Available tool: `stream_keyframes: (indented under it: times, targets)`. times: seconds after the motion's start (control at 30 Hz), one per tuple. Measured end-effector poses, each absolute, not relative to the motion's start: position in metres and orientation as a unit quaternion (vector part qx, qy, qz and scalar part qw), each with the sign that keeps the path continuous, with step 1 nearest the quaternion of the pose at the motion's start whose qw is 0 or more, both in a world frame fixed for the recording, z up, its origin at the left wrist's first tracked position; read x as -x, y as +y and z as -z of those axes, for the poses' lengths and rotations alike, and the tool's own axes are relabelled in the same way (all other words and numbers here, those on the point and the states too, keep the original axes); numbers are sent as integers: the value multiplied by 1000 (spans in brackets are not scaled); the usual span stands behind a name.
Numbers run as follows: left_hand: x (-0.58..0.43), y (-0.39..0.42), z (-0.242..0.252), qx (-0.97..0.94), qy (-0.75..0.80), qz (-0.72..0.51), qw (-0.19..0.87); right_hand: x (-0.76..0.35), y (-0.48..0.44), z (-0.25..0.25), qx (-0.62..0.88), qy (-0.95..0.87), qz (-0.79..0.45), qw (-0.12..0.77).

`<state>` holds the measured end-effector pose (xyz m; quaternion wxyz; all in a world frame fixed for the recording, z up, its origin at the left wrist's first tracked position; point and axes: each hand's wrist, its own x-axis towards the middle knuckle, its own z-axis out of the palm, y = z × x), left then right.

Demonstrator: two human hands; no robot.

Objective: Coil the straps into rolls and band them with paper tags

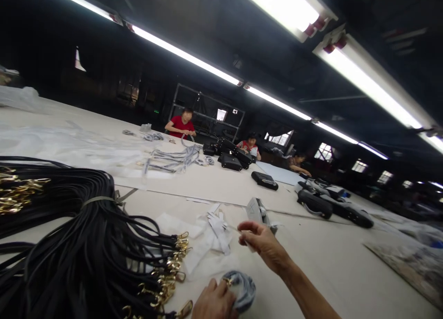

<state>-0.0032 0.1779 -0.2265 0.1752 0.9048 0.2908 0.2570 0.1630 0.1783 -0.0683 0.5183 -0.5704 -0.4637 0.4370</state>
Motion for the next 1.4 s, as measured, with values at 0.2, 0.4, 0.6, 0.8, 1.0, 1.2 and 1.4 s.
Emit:
stream_keyframes:
  times: [0.2,0.4,0.6,0.8,1.0,1.2,1.4]
  targets:
    - [15,167,207,-883,319,-263,223,-196,138,91,603,-405,-441,528]
    - [33,175,185,-767,287,-316,479,-203,118,110,643,-377,-442,499]
    - [35,182,180,-517,290,-342,729,-171,98,110,624,-391,-480,478]
    - [36,176,166,-345,255,-385,817,-149,89,114,666,-447,-467,373]
    - [32,175,173,-460,204,-392,770,-138,101,113,703,-451,-421,355]
    - [33,177,175,-527,196,-364,742,-120,111,121,587,-502,-456,441]
    - [40,175,162,-625,257,-359,643,-118,110,141,571,-438,-523,457]
